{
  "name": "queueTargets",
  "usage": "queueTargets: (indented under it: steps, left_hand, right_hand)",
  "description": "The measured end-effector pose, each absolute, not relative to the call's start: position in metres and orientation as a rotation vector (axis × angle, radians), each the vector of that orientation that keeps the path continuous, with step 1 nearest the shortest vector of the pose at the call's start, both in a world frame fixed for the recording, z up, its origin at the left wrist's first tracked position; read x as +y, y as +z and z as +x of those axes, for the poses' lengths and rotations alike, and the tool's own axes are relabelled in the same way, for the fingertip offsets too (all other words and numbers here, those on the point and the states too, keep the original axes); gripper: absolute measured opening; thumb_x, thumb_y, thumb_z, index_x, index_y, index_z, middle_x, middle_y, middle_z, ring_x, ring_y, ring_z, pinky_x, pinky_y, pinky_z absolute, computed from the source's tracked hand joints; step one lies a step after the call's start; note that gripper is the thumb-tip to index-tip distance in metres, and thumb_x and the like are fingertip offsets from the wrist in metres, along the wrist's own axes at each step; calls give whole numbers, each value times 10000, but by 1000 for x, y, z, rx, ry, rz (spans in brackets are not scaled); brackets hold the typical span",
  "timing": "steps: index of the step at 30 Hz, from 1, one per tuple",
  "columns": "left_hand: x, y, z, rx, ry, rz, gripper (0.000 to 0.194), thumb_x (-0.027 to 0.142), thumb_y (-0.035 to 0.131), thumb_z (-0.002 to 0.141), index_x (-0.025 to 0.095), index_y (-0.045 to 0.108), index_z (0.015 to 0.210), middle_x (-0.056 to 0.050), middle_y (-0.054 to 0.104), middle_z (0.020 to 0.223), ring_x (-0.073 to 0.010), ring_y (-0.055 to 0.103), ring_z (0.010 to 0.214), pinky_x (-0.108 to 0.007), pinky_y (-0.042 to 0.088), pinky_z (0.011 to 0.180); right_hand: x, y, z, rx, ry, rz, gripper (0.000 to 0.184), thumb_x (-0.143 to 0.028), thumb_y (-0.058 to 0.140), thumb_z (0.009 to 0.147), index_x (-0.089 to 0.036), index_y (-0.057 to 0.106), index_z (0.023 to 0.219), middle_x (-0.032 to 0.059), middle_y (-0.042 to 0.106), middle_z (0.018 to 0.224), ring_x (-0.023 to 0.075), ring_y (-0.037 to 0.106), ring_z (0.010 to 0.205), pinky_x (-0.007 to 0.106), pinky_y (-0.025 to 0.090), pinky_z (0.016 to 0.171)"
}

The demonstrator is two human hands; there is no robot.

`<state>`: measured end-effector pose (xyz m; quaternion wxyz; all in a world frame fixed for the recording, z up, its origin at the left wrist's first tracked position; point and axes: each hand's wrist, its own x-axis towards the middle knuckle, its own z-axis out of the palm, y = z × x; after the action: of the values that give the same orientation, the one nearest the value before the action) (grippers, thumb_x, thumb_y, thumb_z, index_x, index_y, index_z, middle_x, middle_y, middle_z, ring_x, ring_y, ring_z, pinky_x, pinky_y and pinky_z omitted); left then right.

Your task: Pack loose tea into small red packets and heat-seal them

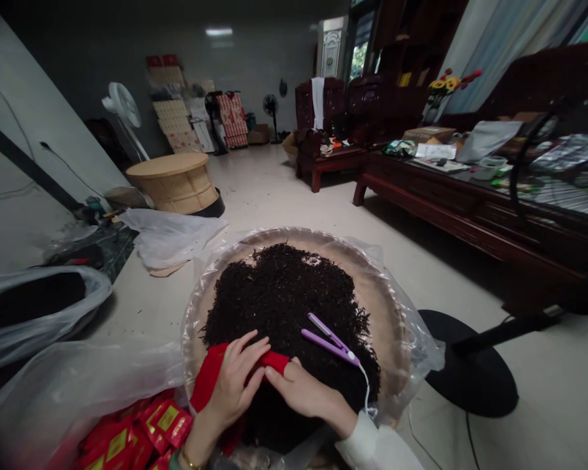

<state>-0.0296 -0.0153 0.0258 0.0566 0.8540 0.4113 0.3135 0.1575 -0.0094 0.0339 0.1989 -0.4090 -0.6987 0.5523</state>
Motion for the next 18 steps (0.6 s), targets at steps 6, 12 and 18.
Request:
queueTargets:
  steps: [6, 12, 18]
  left_hand:
    - [-23, 9, -28, 1414, 830, 2730, 631, 86, 597, 739, 170, 448, 1346, -128, 548, 1366, -324, 419, 1295, -563, 337, 1030]
    - [-19, -10, -32, 1501, 847, 2574, 653, 5, 592, 681, 199, 492, 1296, -103, 603, 1309, -293, 540, 1111, -461, 489, 860]
    - [-12, -25, -36, 1541, 1049, 2347, 671, -25, 559, 634, 208, 520, 1262, -73, 633, 1264, -260, 549, 1092, -445, 508, 926]
  right_hand:
    - [2, 32, 156, -1670, 1778, -1031, 661, -704, 315, 877, -227, 640, 1199, 71, 667, 1198, 265, 547, 1170, 460, 309, 1095]
    - [7, 33, 143, -1615, 1797, -972, 697, -720, 292, 870, -205, 698, 1108, 67, 718, 1057, 252, 605, 1088, 459, 381, 1050]
    - [13, 39, 137, -1538, 1663, -1031, 545, -683, 434, 847, -249, 763, 858, 42, 743, 852, 253, 661, 909, 418, 477, 934]
